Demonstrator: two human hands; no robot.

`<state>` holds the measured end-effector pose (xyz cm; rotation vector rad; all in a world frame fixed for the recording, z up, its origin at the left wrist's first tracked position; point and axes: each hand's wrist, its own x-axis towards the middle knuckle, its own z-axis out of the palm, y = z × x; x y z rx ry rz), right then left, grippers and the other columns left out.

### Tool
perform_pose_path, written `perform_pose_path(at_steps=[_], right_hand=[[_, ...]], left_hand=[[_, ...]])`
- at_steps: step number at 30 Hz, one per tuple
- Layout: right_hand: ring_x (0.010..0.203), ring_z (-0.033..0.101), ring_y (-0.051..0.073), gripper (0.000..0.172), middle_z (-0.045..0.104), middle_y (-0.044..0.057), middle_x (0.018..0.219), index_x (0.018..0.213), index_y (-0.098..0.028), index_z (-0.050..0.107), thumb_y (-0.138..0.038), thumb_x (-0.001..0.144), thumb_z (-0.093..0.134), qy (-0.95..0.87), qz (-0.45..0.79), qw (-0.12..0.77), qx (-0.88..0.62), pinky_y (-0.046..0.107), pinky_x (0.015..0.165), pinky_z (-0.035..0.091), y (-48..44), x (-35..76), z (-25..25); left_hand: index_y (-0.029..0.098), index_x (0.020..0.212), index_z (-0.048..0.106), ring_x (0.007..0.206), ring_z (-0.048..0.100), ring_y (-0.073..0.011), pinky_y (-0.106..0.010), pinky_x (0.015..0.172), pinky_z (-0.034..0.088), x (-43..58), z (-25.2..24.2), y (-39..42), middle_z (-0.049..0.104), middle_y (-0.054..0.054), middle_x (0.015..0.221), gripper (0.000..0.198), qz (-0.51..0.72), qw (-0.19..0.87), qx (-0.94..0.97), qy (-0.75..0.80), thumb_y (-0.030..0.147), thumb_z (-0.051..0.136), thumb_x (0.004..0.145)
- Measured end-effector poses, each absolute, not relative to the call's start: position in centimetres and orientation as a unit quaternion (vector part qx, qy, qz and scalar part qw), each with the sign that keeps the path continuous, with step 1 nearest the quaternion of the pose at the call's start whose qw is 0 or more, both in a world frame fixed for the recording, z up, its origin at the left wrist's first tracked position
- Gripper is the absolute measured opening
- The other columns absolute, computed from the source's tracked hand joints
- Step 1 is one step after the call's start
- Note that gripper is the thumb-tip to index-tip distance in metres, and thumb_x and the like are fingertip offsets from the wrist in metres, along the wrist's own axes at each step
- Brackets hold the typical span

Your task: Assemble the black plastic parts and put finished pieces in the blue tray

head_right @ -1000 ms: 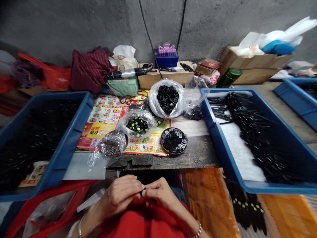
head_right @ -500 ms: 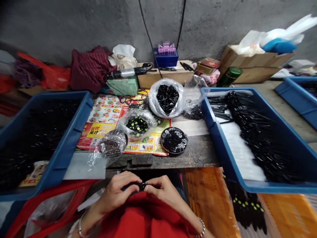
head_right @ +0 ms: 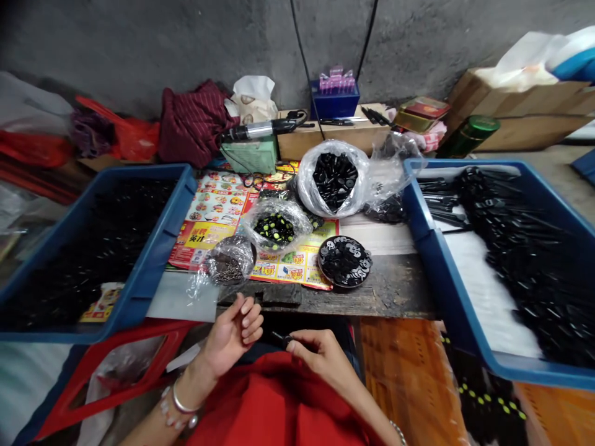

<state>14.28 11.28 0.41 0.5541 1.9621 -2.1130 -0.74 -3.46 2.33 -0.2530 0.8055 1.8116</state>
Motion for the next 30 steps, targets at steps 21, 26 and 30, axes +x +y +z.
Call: perform_pose_path(at_steps=[21, 26, 30], right_hand=[[0.04, 0.044, 0.007, 0.052, 0.061, 0.001, 0.057, 0.073, -0.01, 0.066, -0.062, 0.075, 0.065, 0.53, -0.811, 0.126, 0.214, 0.02, 0.042, 0.035, 10.9, 13.4, 0.8], [0.036, 0.042, 0.005, 0.045, 0.062, 0.003, 0.056, 0.065, -0.009, 0.065, -0.053, 0.076, 0.069, 0.438, -0.865, 0.133, 0.206, 0.017, 0.036, 0.032, 10.9, 13.7, 0.6], [0.035, 0.04, 0.004, 0.041, 0.064, 0.004, 0.057, 0.07, -0.008, 0.067, -0.048, 0.076, 0.071, 0.377, -0.893, 0.135, 0.206, 0.015, 0.033, 0.027, 10.8, 14.0, 0.3]], left_hand=[[0.014, 0.085, 0.069, 0.063, 0.053, -0.0124, -0.022, 0.058, 0.042, 0.3, 2.9, -3.3, 0.062, 0.0, 0.072, 0.021, 0.586, 0.464, 0.187, 0.637, 0.032, 0.073, 0.074], [0.014, 0.081, 0.07, 0.069, 0.059, -0.0159, -0.024, 0.065, 0.047, 0.4, 3.0, -2.9, 0.067, -0.003, 0.073, 0.013, 0.543, 0.449, 0.231, 0.671, 0.025, 0.068, 0.074], [0.015, 0.078, 0.069, 0.067, 0.062, -0.0161, -0.024, 0.064, 0.049, 0.5, 3.5, -2.6, 0.068, -0.002, 0.071, 0.008, 0.534, 0.445, 0.236, 0.679, 0.021, 0.066, 0.074]])
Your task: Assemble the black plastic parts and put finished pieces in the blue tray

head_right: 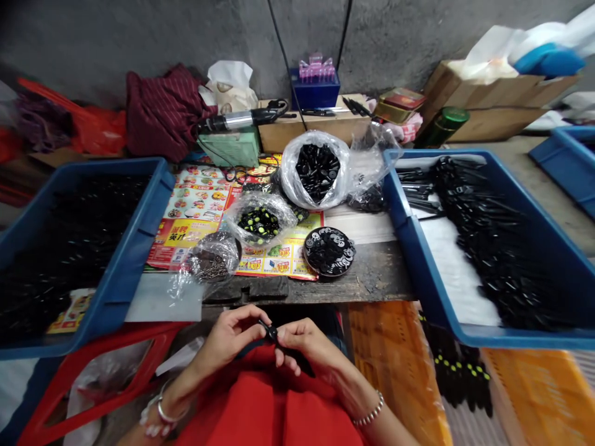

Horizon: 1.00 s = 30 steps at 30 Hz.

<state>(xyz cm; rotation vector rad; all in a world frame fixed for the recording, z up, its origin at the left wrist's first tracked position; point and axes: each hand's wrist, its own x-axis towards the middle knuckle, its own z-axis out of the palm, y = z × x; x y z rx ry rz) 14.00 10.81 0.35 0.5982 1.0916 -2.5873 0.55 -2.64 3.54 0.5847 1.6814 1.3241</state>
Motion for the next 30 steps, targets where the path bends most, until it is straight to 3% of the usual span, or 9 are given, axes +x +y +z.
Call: perform_pose_path(at_steps=[8, 12, 18, 22, 25, 30], right_hand=[[0.033, 0.032, 0.002, 0.043, 0.055, 0.0, 0.048, 0.067, -0.007, 0.067, -0.049, 0.074, 0.073, 0.339, -0.902, 0.159, 0.217, 0.016, 0.032, 0.022, 11.1, 14.2, 0.2], [0.034, 0.03, 0.002, 0.039, 0.058, 0.0, 0.052, 0.077, -0.006, 0.068, -0.044, 0.072, 0.076, 0.305, -0.907, 0.176, 0.232, 0.015, 0.032, 0.018, 11.2, 14.3, 0.3], [0.034, 0.031, 0.002, 0.037, 0.058, 0.001, 0.053, 0.076, -0.005, 0.069, -0.041, 0.071, 0.077, 0.284, -0.916, 0.176, 0.222, 0.015, 0.031, 0.019, 11.2, 14.2, 0.4], [0.033, 0.034, 0.002, 0.041, 0.06, 0.002, 0.052, 0.069, -0.007, 0.067, -0.046, 0.076, 0.072, 0.328, -0.908, 0.155, 0.209, 0.015, 0.031, 0.023, 11.2, 14.1, 0.2], [0.036, 0.044, 0.005, 0.046, 0.064, 0.005, 0.056, 0.07, -0.007, 0.067, -0.053, 0.078, 0.067, 0.402, -0.888, 0.14, 0.176, 0.017, 0.037, 0.032, 11.8, 14.0, 0.5], [0.045, 0.051, 0.009, 0.047, 0.063, 0.002, 0.059, 0.075, -0.009, 0.066, -0.056, 0.078, 0.066, 0.512, -0.827, 0.15, 0.173, 0.02, 0.046, 0.04, 12.6, 14.1, 0.9]], left_hand=[[0.015, 0.081, 0.067, 0.064, 0.067, -0.0169, -0.024, 0.062, 0.05, 0.7, 4.5, -2.3, 0.068, -0.002, 0.07, 0.007, 0.529, 0.467, 0.252, 0.662, 0.02, 0.065, 0.076], [0.015, 0.081, 0.067, 0.061, 0.067, -0.017, -0.024, 0.061, 0.05, 0.7, 4.7, -2.1, 0.069, -0.002, 0.067, 0.006, 0.521, 0.465, 0.26, 0.668, 0.018, 0.064, 0.076], [0.015, 0.08, 0.067, 0.06, 0.066, -0.0179, -0.025, 0.06, 0.05, 0.7, 4.5, -2.0, 0.068, -0.002, 0.065, 0.007, 0.518, 0.455, 0.263, 0.675, 0.018, 0.064, 0.076], [0.015, 0.076, 0.069, 0.06, 0.065, -0.0173, -0.024, 0.059, 0.049, 0.7, 4.4, -2.1, 0.069, -0.003, 0.067, 0.006, 0.514, 0.419, 0.275, 0.696, 0.015, 0.064, 0.073], [0.015, 0.074, 0.07, 0.061, 0.063, -0.0161, -0.023, 0.058, 0.048, 0.6, 4.4, -2.2, 0.07, -0.003, 0.068, 0.007, 0.506, 0.364, 0.297, 0.723, 0.014, 0.064, 0.073], [0.017, 0.085, 0.072, 0.077, 0.066, -0.0167, -0.023, 0.074, 0.048, 0.5, 4.7, -2.5, 0.074, -0.003, 0.083, 0.015, 0.432, 0.318, 0.417, 0.734, 0.01, 0.06, 0.079]])
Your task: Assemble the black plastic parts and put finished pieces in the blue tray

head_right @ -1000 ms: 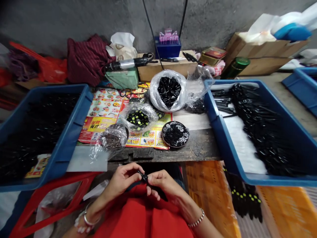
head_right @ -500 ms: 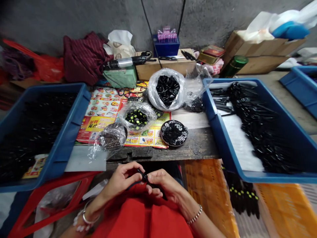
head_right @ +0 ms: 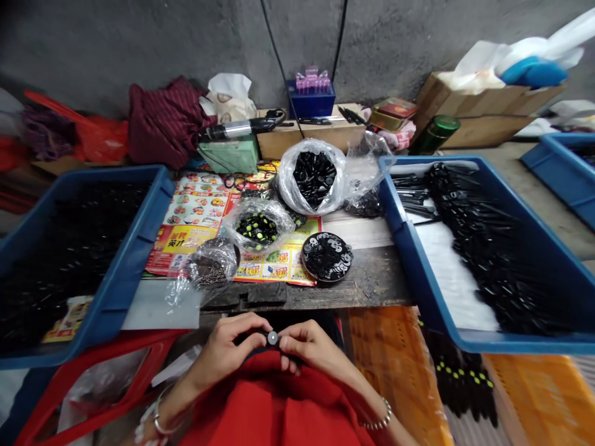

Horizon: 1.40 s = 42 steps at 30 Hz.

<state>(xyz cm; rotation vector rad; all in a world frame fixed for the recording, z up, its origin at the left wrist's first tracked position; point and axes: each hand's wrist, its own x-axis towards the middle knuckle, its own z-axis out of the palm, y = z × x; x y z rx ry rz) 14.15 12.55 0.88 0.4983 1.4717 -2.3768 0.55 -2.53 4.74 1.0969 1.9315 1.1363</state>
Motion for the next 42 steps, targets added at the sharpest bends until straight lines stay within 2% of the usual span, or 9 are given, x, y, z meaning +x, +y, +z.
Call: perform_pose_path(at_steps=[4, 7, 12, 19, 23, 27, 33, 38, 42], right_hand=[[0.045, 0.047, 0.009, 0.05, 0.061, 0.001, 0.057, 0.076, -0.01, 0.067, -0.059, 0.08, 0.061, 0.575, -0.784, 0.147, 0.181, 0.02, 0.046, 0.037, 12.3, 14.5, 0.5], [0.042, 0.04, 0.007, 0.052, 0.058, 0.0, 0.053, 0.074, -0.009, 0.069, -0.06, 0.081, 0.059, 0.589, -0.778, 0.15, 0.159, 0.019, 0.043, 0.031, 12.1, 14.8, 0.8], [0.04, 0.043, 0.008, 0.05, 0.059, 0.001, 0.054, 0.07, -0.01, 0.068, -0.059, 0.079, 0.062, 0.544, -0.793, 0.247, 0.121, 0.019, 0.041, 0.033, 12.0, 15.0, 2.1], [0.044, 0.036, 0.008, 0.058, 0.056, 0.0, 0.051, 0.065, -0.009, 0.067, -0.061, 0.085, 0.053, 0.646, -0.741, 0.149, 0.109, 0.019, 0.043, 0.026, 12.1, 14.6, 1.8], [0.045, 0.038, 0.009, 0.053, 0.057, 0.001, 0.053, 0.066, -0.01, 0.067, -0.057, 0.087, 0.052, 0.659, -0.729, 0.141, 0.122, 0.02, 0.044, 0.028, 12.1, 14.5, 2.1], [0.051, 0.042, 0.01, 0.041, 0.057, 0.001, 0.056, 0.069, -0.01, 0.067, -0.041, 0.09, 0.051, 0.746, -0.645, 0.082, 0.146, 0.021, 0.05, 0.028, 11.8, 14.4, 2.5], [0.055, 0.052, 0.013, 0.033, 0.064, 0.004, 0.063, 0.072, -0.013, 0.068, -0.025, 0.092, 0.044, 0.834, -0.537, 0.032, 0.122, 0.023, 0.056, 0.032, 10.7, 14.7, 2.7], [0.052, 0.049, 0.012, 0.032, 0.063, 0.004, 0.061, 0.069, -0.012, 0.068, -0.022, 0.09, 0.045, 0.853, -0.508, 0.017, 0.119, 0.024, 0.053, 0.027, 10.1, 14.8, 2.8], [0.051, 0.048, 0.012, 0.034, 0.061, 0.003, 0.058, 0.067, -0.012, 0.067, -0.023, 0.091, 0.045, 0.85, -0.513, 0.02, 0.119, 0.025, 0.053, 0.025, 10.2, 14.6, 2.6]], left_hand=[[0.014, 0.099, 0.072, 0.077, 0.067, -0.0199, -0.026, 0.071, 0.047, 0.7, 4.9, -2.8, 0.074, -0.008, 0.086, 0.022, 0.32, 0.305, 0.527, 0.725, 0.012, 0.06, 0.082], [0.011, 0.093, 0.075, 0.066, 0.065, -0.0189, -0.025, 0.062, 0.044, 0.5, 5.0, -3.1, 0.074, -0.009, 0.074, 0.018, 0.299, 0.298, 0.55, 0.721, 0.011, 0.062, 0.081], [0.013, 0.081, 0.078, 0.06, 0.066, -0.0159, -0.021, 0.06, 0.042, 0.1, 5.4, -3.4, 0.076, -0.004, 0.069, 0.011, 0.317, 0.425, 0.527, 0.664, 0.015, 0.078, 0.07], [0.014, 0.091, 0.077, 0.072, 0.07, -0.0199, -0.022, 0.068, 0.045, 0.3, 4.8, -3.4, 0.078, -0.007, 0.081, 0.02, 0.345, 0.381, 0.499, 0.698, 0.009, 0.069, 0.073], [0.018, 0.094, 0.076, 0.075, 0.069, -0.0179, -0.022, 0.07, 0.045, 0.1, 4.8, -3.2, 0.078, -0.004, 0.083, 0.023, 0.347, 0.395, 0.475, 0.706, 0.009, 0.067, 0.074], [0.02, 0.096, 0.076, 0.08, 0.069, -0.0168, -0.021, 0.074, 0.046, 0.4, 4.7, -2.8, 0.077, -0.002, 0.09, 0.024, 0.391, 0.382, 0.408, 0.731, 0.012, 0.065, 0.076], [0.016, 0.082, 0.075, 0.074, 0.067, -0.0181, -0.022, 0.065, 0.047, 1.3, 4.5, -2.4, 0.076, -0.004, 0.081, 0.016, 0.437, 0.393, 0.333, 0.737, 0.013, 0.064, 0.071], [0.013, 0.071, 0.073, 0.065, 0.062, -0.0174, -0.022, 0.056, 0.044, 1.8, 4.2, -2.1, 0.073, -0.005, 0.069, 0.014, 0.453, 0.401, 0.272, 0.749, 0.011, 0.061, 0.063], [0.013, 0.075, 0.072, 0.065, 0.06, -0.0161, -0.021, 0.056, 0.043, 1.8, 3.7, -2.2, 0.07, -0.004, 0.07, 0.016, 0.468, 0.418, 0.253, 0.736, 0.011, 0.062, 0.062]])
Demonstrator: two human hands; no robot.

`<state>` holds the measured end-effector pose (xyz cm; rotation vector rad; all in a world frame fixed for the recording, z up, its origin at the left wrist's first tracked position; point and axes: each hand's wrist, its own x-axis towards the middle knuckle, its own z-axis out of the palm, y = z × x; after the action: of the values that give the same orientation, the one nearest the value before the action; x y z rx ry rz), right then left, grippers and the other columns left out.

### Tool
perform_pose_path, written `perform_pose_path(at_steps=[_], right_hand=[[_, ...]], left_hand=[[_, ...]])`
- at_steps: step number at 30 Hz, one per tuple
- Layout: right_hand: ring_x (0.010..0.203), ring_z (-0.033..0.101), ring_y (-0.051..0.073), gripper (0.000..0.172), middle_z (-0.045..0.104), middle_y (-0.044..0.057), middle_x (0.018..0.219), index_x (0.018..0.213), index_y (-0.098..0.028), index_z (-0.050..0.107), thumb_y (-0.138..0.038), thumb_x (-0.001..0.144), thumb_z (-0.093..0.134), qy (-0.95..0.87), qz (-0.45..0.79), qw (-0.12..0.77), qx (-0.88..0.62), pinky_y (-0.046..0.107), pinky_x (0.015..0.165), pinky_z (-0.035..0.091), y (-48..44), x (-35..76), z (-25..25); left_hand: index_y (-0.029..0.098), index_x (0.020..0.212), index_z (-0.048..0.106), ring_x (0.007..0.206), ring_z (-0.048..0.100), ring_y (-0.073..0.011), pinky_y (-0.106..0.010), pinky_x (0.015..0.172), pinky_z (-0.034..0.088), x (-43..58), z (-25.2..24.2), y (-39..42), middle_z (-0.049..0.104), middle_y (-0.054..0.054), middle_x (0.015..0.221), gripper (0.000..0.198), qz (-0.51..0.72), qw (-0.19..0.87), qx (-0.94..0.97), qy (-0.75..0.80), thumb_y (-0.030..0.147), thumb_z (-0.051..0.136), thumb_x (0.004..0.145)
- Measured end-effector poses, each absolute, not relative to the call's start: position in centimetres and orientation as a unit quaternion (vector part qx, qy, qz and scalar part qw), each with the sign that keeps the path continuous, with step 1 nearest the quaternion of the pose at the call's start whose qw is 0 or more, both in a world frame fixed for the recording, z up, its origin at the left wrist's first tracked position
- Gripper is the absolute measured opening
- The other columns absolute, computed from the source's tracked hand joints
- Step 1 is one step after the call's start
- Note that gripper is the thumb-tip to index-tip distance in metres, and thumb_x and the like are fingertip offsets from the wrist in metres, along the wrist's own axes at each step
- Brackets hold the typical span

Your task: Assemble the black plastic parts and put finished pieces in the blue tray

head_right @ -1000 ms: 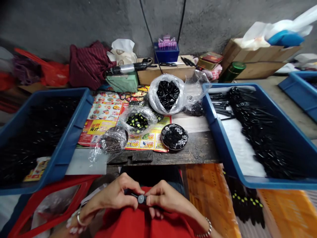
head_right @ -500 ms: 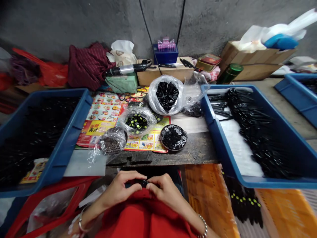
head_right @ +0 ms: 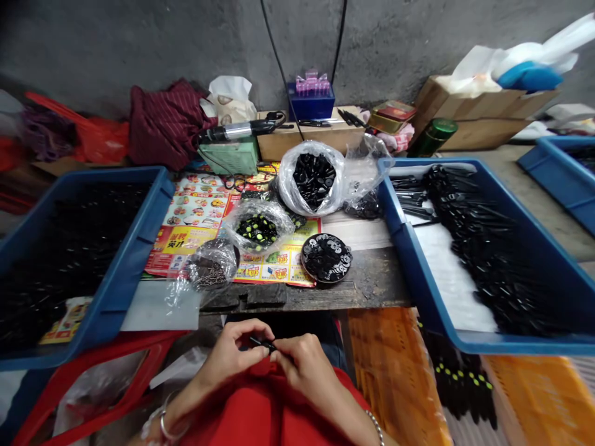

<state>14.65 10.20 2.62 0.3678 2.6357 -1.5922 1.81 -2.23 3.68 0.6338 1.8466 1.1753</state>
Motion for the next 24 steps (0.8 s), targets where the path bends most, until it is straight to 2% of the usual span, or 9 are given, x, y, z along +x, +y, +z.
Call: perform_pose_path(at_steps=[5, 10, 12, 15, 18, 21, 24], right_hand=[[0.053, 0.055, 0.014, 0.032, 0.066, 0.004, 0.061, 0.074, -0.014, 0.068, -0.03, 0.093, 0.047, 0.812, -0.563, -0.016, 0.154, 0.023, 0.053, 0.033, 10.4, 14.2, 2.4], [0.055, 0.058, 0.016, 0.034, 0.066, 0.006, 0.063, 0.075, -0.015, 0.066, -0.033, 0.094, 0.045, 0.819, -0.55, -0.052, 0.151, 0.023, 0.053, 0.037, 10.0, 13.7, 2.0], [0.057, 0.06, 0.017, 0.033, 0.068, 0.007, 0.066, 0.079, -0.015, 0.067, -0.033, 0.095, 0.045, 0.823, -0.549, -0.053, 0.135, 0.023, 0.054, 0.039, 10.0, 13.5, 2.0], [0.065, 0.064, 0.017, 0.029, 0.071, 0.007, 0.075, 0.091, -0.016, 0.067, -0.032, 0.096, 0.044, 0.838, -0.533, -0.055, 0.101, 0.023, 0.059, 0.043, 10.5, 13.3, 2.2], [0.07, 0.065, 0.018, 0.026, 0.07, 0.008, 0.081, 0.1, -0.018, 0.066, -0.027, 0.098, 0.042, 0.878, -0.469, -0.066, 0.071, 0.024, 0.062, 0.045, 12.0, 12.6, 2.9], [0.08, 0.066, 0.019, 0.023, 0.071, 0.01, 0.093, 0.105, -0.018, 0.064, -0.018, 0.097, 0.042, 0.923, -0.367, -0.11, 0.036, 0.027, 0.07, 0.049, 14.4, 10.9, 3.6], [0.097, 0.063, 0.022, 0.03, 0.068, 0.013, 0.112, 0.112, -0.016, 0.061, -0.007, 0.094, 0.039, 0.962, -0.229, -0.144, -0.028, 0.032, 0.081, 0.052, 17.2, 8.1, 4.4]], left_hand=[[0.015, 0.098, 0.066, 0.069, 0.059, -0.0152, -0.021, 0.061, 0.047, 1.6, 2.6, -2.5, 0.064, -0.002, 0.077, 0.031, 0.549, 0.434, 0.174, 0.693, 0.022, 0.069, 0.069], [0.014, 0.082, 0.065, 0.065, 0.057, -0.0149, -0.023, 0.061, 0.049, 1.8, 2.0, -2.7, 0.062, -0.002, 0.072, 0.018, 0.584, 0.426, 0.167, 0.67, 0.029, 0.069, 0.074], [0.014, 0.078, 0.068, 0.07, 0.058, -0.0165, -0.023, 0.064, 0.048, 1.7, 2.3, -2.9, 0.064, -0.003, 0.074, 0.015, 0.595, 0.398, 0.188, 0.672, 0.028, 0.071, 0.074], [0.015, 0.082, 0.071, 0.082, 0.063, -0.0201, -0.025, 0.074, 0.048, 1.2, 3.3, -3.1, 0.07, -0.006, 0.083, 0.017, 0.641, 0.386, 0.159, 0.644, 0.03, 0.074, 0.073], [0.016, 0.085, 0.07, 0.081, 0.065, -0.0192, -0.025, 0.078, 0.048, 0.3, 4.1, -3.2, 0.073, -0.006, 0.08, 0.023, 0.704, 0.421, 0.076, 0.567, 0.035, 0.076, 0.074], [0.015, 0.087, 0.07, 0.067, 0.063, -0.0149, -0.023, 0.069, 0.048, -0.3, 4.2, -3.5, 0.071, -0.004, 0.07, 0.032, 0.731, 0.437, 0.009, 0.524, 0.038, 0.081, 0.069], [0.012, 0.089, 0.072, 0.055, 0.06, -0.0122, -0.021, 0.057, 0.045, -0.3, 3.6, -3.8, 0.07, -0.005, 0.066, 0.041, 0.724, 0.445, -0.017, 0.527, 0.041, 0.085, 0.063]])
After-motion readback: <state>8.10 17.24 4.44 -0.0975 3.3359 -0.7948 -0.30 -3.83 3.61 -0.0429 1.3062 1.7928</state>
